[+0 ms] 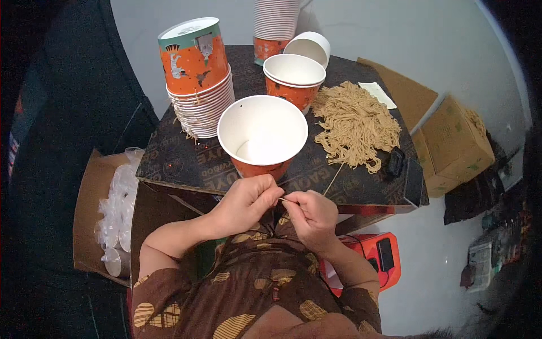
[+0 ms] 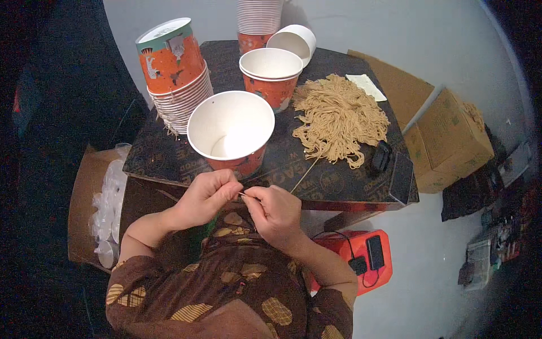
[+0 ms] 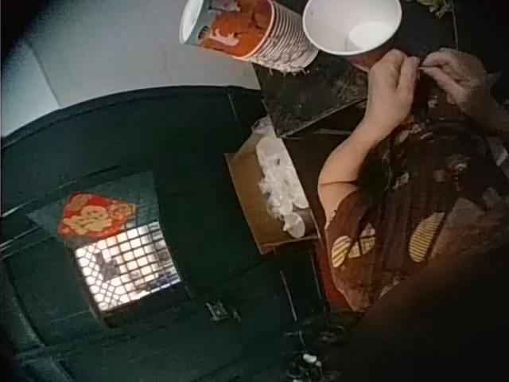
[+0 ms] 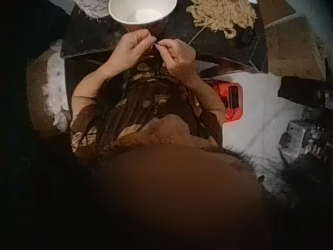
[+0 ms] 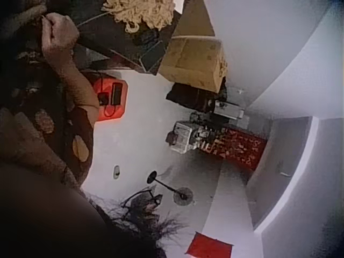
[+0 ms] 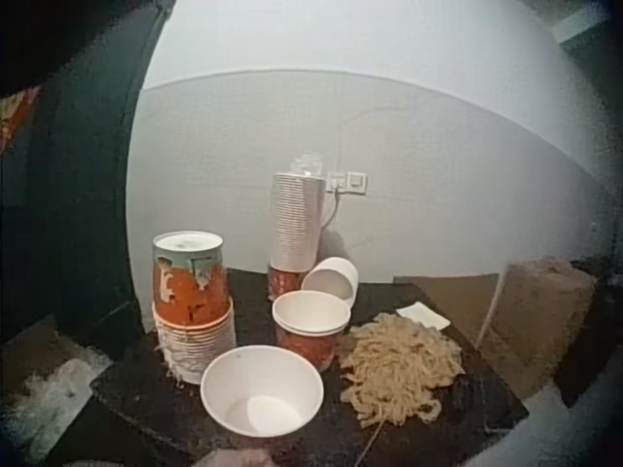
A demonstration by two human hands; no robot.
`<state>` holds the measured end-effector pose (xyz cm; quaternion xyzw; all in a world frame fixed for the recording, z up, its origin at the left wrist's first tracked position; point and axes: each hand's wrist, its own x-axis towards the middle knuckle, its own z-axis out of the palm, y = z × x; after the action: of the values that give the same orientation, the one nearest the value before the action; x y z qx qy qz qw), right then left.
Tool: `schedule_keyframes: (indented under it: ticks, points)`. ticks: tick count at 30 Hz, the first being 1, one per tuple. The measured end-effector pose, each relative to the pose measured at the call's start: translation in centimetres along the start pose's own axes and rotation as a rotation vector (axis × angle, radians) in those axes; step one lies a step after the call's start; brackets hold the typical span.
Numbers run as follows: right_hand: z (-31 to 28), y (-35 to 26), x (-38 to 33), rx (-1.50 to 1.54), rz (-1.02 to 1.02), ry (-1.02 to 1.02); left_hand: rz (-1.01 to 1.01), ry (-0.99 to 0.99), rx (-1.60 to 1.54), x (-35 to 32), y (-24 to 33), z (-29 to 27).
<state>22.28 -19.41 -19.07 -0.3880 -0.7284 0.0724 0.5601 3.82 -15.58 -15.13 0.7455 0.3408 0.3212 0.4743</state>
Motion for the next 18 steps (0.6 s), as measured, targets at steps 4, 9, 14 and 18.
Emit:
schedule_keyframes:
  ticks: [4,9,14,18]
  points:
    - [0.3,-0.2,0.4,0.087,0.100,-0.019,0.067,0.008,0.091,0.0,0.0,-0.6]
    - [0.5,1.8,0.5,0.043,0.178,0.084,0.089,0.203,0.015,-0.3,-0.5,-1.8]
    - [1.7,3.5,1.1,-0.009,0.161,0.178,0.058,0.218,-0.078,-1.3,0.6,-2.6]
    - [1.9,3.7,1.4,-0.060,0.196,0.140,0.122,0.278,-0.095,-1.8,1.1,-3.2]
